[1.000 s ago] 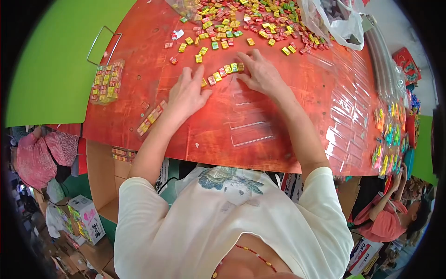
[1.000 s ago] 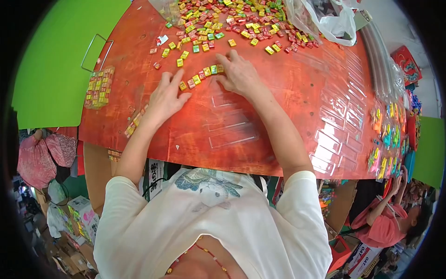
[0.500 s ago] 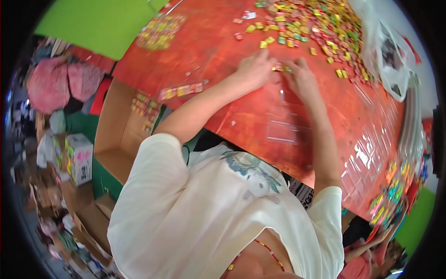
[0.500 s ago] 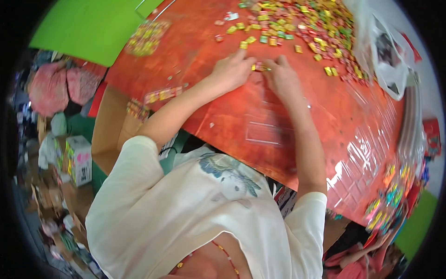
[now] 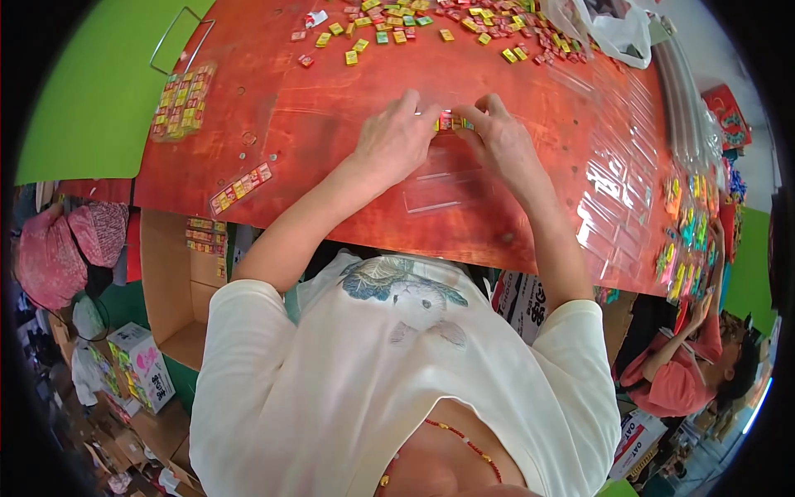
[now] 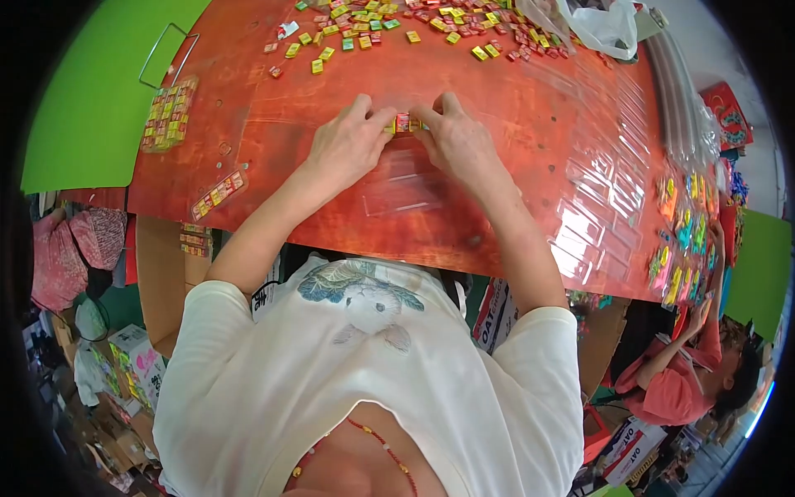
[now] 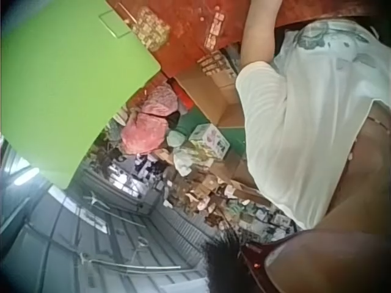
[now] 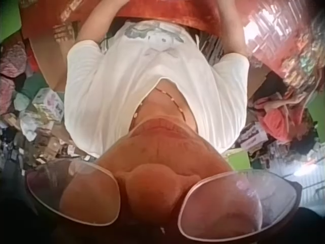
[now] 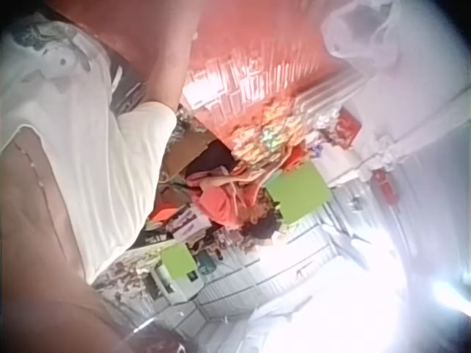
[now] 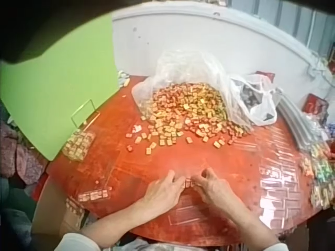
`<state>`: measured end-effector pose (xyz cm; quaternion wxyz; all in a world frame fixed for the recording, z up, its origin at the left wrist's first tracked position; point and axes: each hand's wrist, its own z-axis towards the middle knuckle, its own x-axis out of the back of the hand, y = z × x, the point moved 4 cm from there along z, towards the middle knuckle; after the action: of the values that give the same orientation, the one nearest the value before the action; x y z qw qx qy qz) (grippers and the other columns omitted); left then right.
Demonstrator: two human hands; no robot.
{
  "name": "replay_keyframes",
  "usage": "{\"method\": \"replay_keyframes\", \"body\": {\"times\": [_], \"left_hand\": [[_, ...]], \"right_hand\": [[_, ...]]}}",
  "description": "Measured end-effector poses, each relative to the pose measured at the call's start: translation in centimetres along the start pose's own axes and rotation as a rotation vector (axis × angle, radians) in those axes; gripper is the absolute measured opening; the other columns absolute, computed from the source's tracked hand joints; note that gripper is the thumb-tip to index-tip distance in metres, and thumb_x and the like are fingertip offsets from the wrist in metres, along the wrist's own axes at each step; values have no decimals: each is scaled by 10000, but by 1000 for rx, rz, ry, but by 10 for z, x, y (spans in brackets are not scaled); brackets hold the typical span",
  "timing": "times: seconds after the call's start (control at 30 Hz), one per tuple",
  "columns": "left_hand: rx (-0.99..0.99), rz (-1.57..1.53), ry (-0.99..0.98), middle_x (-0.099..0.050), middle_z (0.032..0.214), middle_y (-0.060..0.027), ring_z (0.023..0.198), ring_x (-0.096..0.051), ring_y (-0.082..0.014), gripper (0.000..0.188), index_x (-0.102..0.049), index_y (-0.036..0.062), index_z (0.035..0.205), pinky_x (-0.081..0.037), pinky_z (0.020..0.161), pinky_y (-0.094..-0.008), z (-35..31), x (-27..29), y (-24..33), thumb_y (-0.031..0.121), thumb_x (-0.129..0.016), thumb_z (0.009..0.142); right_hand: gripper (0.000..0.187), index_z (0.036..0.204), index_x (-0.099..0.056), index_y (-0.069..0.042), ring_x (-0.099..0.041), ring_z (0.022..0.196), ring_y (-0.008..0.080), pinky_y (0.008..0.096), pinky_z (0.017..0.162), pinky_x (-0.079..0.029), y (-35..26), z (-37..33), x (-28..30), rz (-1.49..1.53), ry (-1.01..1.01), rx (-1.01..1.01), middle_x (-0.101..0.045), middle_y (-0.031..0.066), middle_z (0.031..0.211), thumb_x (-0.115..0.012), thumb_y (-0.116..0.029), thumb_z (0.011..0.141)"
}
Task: Sorting and arranging small individually wrapped items into organized rows on a workbench.
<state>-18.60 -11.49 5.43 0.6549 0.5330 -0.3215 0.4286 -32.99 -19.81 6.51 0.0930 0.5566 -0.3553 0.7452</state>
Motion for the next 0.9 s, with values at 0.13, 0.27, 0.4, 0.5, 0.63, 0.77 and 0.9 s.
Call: {"method": "replay_keyframes", "body": {"times": [0.13, 0.27, 0.4, 0.5, 0.63, 0.77, 0.9], "left_hand": [[-28, 53, 44, -533, 969, -176, 873, -657, -352, 167, -638, 51, 1015, -580, 695, -473, 6, -20, 1, 142, -644, 874], [-36, 28, 21, -533, 1029, -192, 931, -637, -376, 317, -601, 55, 1187, -559, 770, -482, 4, -25, -2, 144, -633, 884], [94, -272, 34, -511, 1227, -215, 1084, -588, -398, 507, -495, 56, 1388, -514, 881, -470, -5, -19, -19, 167, -621, 909], [9, -128, 206, -461, 1355, -205, 1220, -515, -390, 559, -446, 53, 1433, -456, 963, -505, -14, -15, -34, 218, -617, 927], [18, 54, 8, -309, 1569, -187, 1451, -299, -354, 725, -306, 59, 1529, -257, 1104, -628, -16, -38, -26, 382, -595, 947], [5, 145, -218, -213, 1633, -147, 1511, -199, -326, 766, -253, 63, 1558, -170, 1150, -629, -17, -44, -10, 407, -578, 956], [-24, 73, -146, -226, 1619, -186, 1496, -221, -362, 822, -230, 58, 1562, -167, 1133, -670, -18, -47, -18, 464, -583, 941]], "right_hand": [[301, 1189, -661, -128, -653, 877, 354, 446, 750, -539, 14, -5, -8, -60, 22, 21, -580, 147, 1039, -690, -150, 890], [311, 1200, -646, -142, -653, 892, 380, 472, 754, -553, 24, -5, -14, -14, 31, 46, -581, 157, 1043, -677, -156, 891], [344, 1226, -636, -123, -651, 923, 386, 466, 779, -546, 36, -9, -7, 104, 86, 22, -586, 170, 1089, -676, -126, 885], [366, 1245, -627, -106, -649, 951, 385, 458, 791, -540, 41, -13, -2, 172, 146, -32, -589, 180, 1113, -672, -107, 883], [302, 1190, -654, -88, -646, 929, 371, 446, 784, -535, 40, -13, -10, 116, 160, 11, -605, 166, 1045, -664, -105, 889], [257, 1142, -682, -78, -644, 895, 363, 437, 771, -531, 43, -14, -15, 142, 164, 54, -616, 152, 1007, -657, -101, 887], [253, 1150, -686, -44, -657, 874, 304, 386, 766, -527, 56, -14, -6, 178, 261, -25, -614, 134, 1003, -654, -88, 903]]}}
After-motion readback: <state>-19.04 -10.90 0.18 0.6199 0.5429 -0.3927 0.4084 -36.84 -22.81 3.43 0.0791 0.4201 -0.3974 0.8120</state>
